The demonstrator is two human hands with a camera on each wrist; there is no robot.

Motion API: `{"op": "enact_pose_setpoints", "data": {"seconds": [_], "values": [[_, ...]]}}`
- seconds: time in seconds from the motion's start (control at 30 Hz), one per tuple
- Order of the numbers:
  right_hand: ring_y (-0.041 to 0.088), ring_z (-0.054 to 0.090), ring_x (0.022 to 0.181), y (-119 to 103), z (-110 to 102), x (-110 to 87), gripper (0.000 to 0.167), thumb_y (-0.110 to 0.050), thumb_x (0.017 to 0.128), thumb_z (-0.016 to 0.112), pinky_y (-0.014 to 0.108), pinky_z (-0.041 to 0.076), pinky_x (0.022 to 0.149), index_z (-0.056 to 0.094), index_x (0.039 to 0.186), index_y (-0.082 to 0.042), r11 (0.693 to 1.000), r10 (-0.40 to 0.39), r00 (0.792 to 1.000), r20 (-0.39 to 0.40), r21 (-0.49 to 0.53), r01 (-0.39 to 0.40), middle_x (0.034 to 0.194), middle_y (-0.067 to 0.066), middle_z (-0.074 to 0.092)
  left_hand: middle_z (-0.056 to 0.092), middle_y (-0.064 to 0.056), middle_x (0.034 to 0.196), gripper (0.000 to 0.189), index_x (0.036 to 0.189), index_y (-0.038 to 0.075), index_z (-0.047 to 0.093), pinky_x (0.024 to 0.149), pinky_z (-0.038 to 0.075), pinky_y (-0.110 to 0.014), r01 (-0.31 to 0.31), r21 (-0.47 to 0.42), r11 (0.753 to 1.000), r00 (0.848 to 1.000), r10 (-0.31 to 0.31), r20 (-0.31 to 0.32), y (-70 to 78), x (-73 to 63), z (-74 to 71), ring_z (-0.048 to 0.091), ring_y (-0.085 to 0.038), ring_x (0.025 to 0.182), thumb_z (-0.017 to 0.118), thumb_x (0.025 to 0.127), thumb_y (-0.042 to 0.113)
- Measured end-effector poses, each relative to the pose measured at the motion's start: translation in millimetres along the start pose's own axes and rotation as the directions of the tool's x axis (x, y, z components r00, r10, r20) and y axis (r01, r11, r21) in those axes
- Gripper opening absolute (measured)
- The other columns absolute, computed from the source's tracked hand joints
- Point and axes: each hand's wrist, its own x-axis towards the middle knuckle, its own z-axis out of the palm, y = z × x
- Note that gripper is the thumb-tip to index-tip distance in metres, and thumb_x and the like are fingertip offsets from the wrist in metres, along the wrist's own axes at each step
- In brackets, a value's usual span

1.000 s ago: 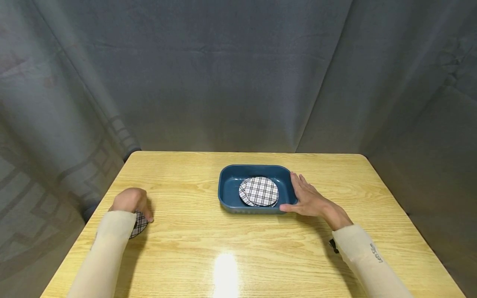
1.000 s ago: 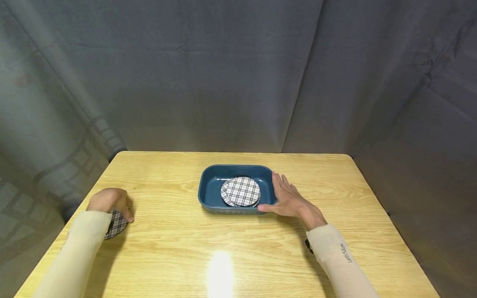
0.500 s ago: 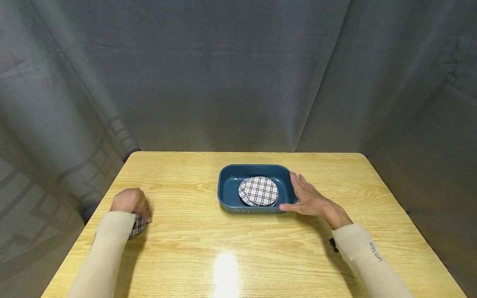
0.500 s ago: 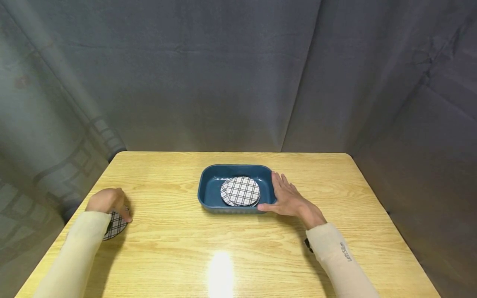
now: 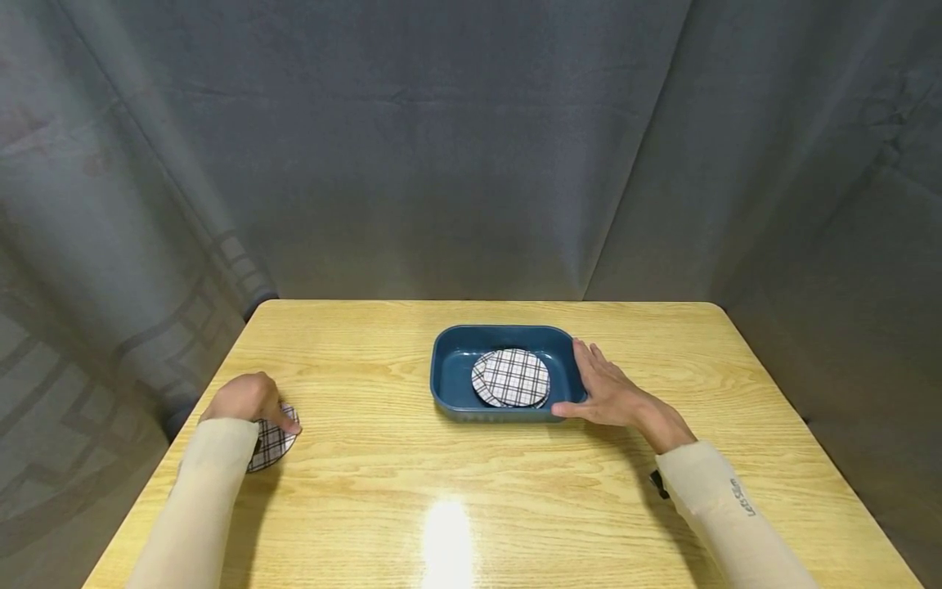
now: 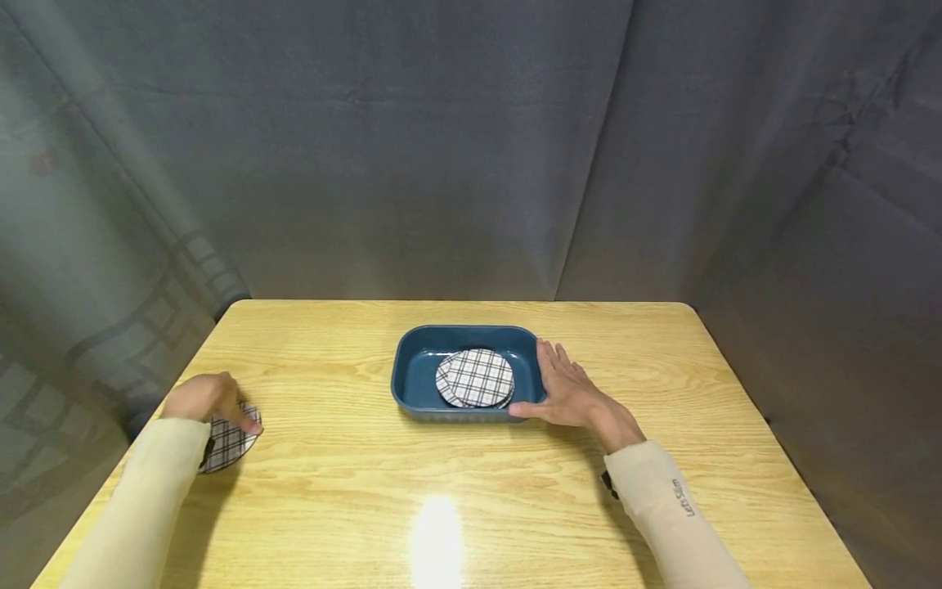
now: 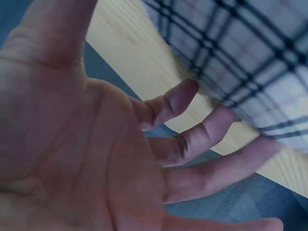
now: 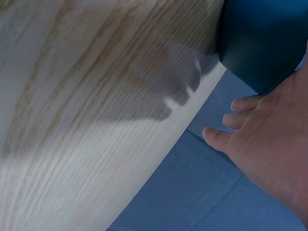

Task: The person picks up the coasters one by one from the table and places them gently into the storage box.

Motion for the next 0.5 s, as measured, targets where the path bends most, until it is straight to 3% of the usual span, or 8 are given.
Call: {"op": "enact_pose_setpoints", "data": {"seconds": [0.2, 0.33, 0.5], "values": [[0.053, 0.001, 0.148, 0.7, 0.5, -0.2, 0.122, -0.057, 0.084, 0.073, 0.070, 0.010, 0.114, -0.001, 0.156, 0.009, 1.000, 0.003, 1.000, -0.006, -0.003, -0.003, 0.163, 0.030, 0.001, 0.062, -0.035, 0.113, 0.092, 0.113, -0.014, 0.061, 0.087, 0.053, -0.053, -0.054, 0.051, 0.997, 0.998, 0.055, -0.027, -1.4, 0.5, -0.8, 0.063, -0.040, 0.094, 0.088, 0.063, 0.058], [0.054, 0.001, 0.148, 0.2, 0.6, -0.6, 0.122, -0.056, 0.084, 0.073, 0.070, 0.010, 0.114, -0.001, 0.156, 0.009, 1.000, 0.002, 1.000, -0.007, 0.003, -0.002, 0.163, 0.030, 0.001, 0.062, -0.036, 0.108, 0.089, 0.113, -0.016, 0.058, 0.083, 0.053, -0.054, -0.105, 0.030, 0.994, 0.991, 0.107, -0.076, -2.3, -0.1, -5.4, 0.064, -0.043, 0.092, 0.090, 0.064, 0.053], [0.053, 0.000, 0.148, -1.0, 0.0, -1.9, 0.121, -0.055, 0.084, 0.073, 0.070, 0.009, 0.115, -0.001, 0.156, 0.009, 1.000, 0.007, 1.000, -0.004, 0.009, -0.007, 0.164, 0.030, 0.000, 0.064, -0.033, 0.104, 0.068, 0.106, -0.012, 0.060, 0.080, 0.052, -0.054, -0.189, 0.023, 0.982, 0.978, 0.190, -0.084, -2.5, -1.4, -16.4, 0.063, -0.041, 0.089, 0.089, 0.070, 0.038]]}}
